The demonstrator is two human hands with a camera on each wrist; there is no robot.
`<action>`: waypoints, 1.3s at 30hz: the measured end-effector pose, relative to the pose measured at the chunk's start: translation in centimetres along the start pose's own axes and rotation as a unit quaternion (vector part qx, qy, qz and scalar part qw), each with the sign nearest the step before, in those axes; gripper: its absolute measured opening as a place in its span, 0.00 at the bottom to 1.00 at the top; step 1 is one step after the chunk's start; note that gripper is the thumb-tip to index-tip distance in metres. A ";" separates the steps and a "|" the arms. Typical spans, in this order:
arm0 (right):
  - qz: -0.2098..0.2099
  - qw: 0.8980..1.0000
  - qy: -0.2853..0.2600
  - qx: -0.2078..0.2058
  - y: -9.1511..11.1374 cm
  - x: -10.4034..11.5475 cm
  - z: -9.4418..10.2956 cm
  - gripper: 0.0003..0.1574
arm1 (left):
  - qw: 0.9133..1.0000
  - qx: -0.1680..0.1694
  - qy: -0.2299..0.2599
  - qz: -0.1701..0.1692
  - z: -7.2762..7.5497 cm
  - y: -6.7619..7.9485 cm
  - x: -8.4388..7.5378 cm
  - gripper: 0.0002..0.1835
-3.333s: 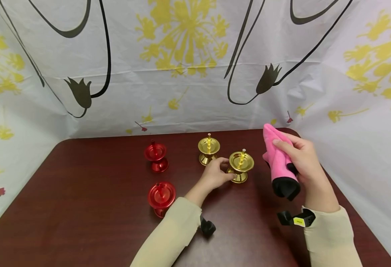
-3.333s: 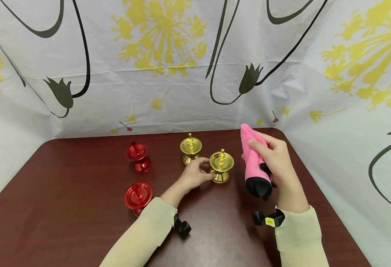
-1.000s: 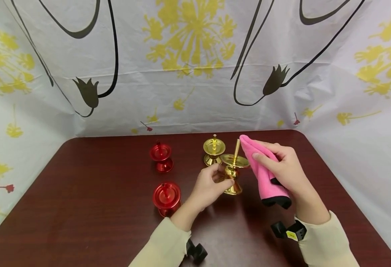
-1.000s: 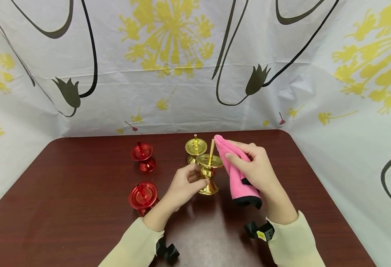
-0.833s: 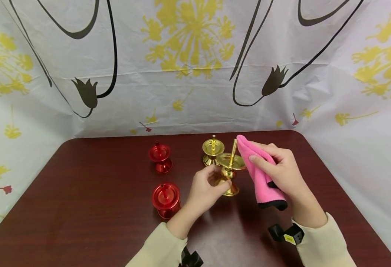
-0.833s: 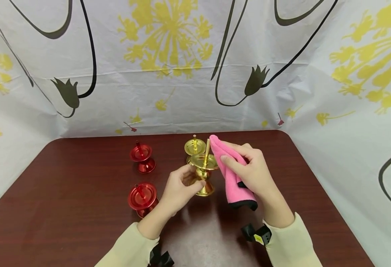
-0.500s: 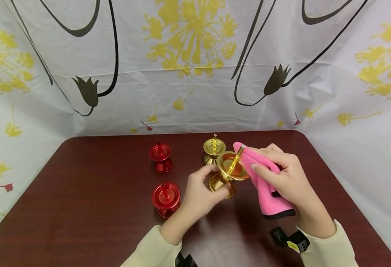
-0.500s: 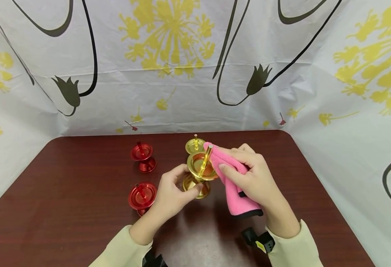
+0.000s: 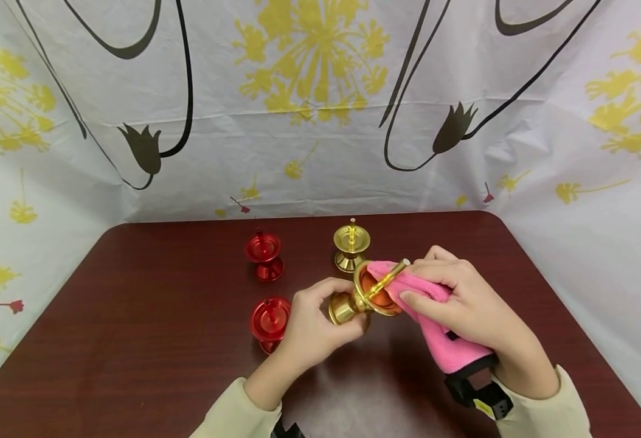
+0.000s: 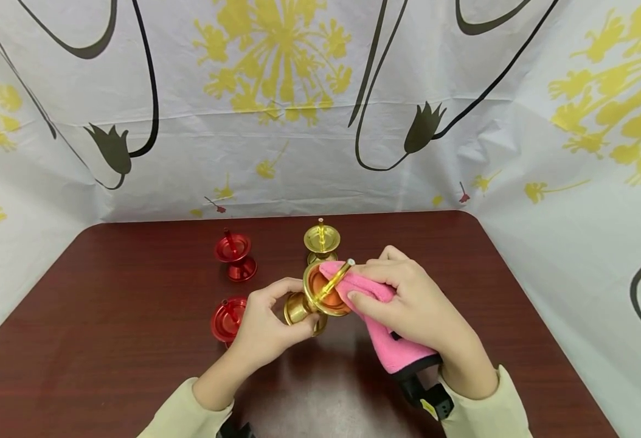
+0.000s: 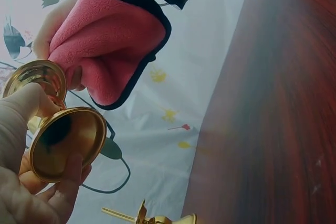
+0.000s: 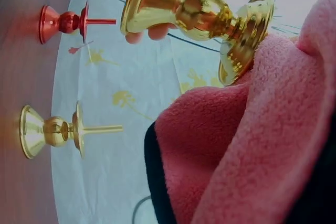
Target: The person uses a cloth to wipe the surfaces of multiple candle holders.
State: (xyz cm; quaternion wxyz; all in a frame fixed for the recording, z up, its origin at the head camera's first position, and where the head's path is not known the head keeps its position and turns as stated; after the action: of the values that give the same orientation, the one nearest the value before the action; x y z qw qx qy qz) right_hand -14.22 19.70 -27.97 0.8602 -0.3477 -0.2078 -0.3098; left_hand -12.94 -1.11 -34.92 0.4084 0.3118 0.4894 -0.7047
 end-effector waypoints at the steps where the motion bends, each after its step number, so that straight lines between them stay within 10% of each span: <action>1: -0.001 1.000 -0.008 -0.002 0.0 0.0 0.0 0.21 | 1.000 0.001 0.004 0.004 0.0 0.0 0.0 0.16; 22: 0.003 0.956 -0.252 -0.152 0.4 0.4 1.5 0.23 | 0.999 0.015 0.037 0.009 -0.1 0.4 -0.9 0.14; 29: -0.096 0.941 -0.276 -0.169 0.5 0.4 0.5 0.21 | 0.999 0.001 0.044 0.008 0.1 0.4 -1.1 0.14; 32: -0.104 0.944 -0.269 -0.158 0.4 0.8 0.3 0.19 | 0.999 -0.005 0.045 -0.001 0.2 0.3 -1.3 0.15; 39: -0.040 0.992 -0.102 -0.064 0.1 1.7 -0.2 0.18 | 0.999 -0.015 0.039 -0.018 1.0 0.4 -1.5 0.16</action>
State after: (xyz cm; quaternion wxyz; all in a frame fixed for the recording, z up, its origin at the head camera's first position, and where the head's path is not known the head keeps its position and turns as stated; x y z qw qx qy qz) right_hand -12.88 19.00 -27.18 0.7974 -0.4230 -0.2879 -0.3198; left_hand -11.92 -1.72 -33.47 0.3811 0.3241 0.5205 -0.6919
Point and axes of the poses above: each hand's wrist, its own y-axis away from the middle knuckle, its own z-axis out of the back of the hand, x = y × z, the point moved 4 cm from there along -y, towards the middle knuckle, and after that the axes turned 2 degrees about x, right-handed, at the moved point
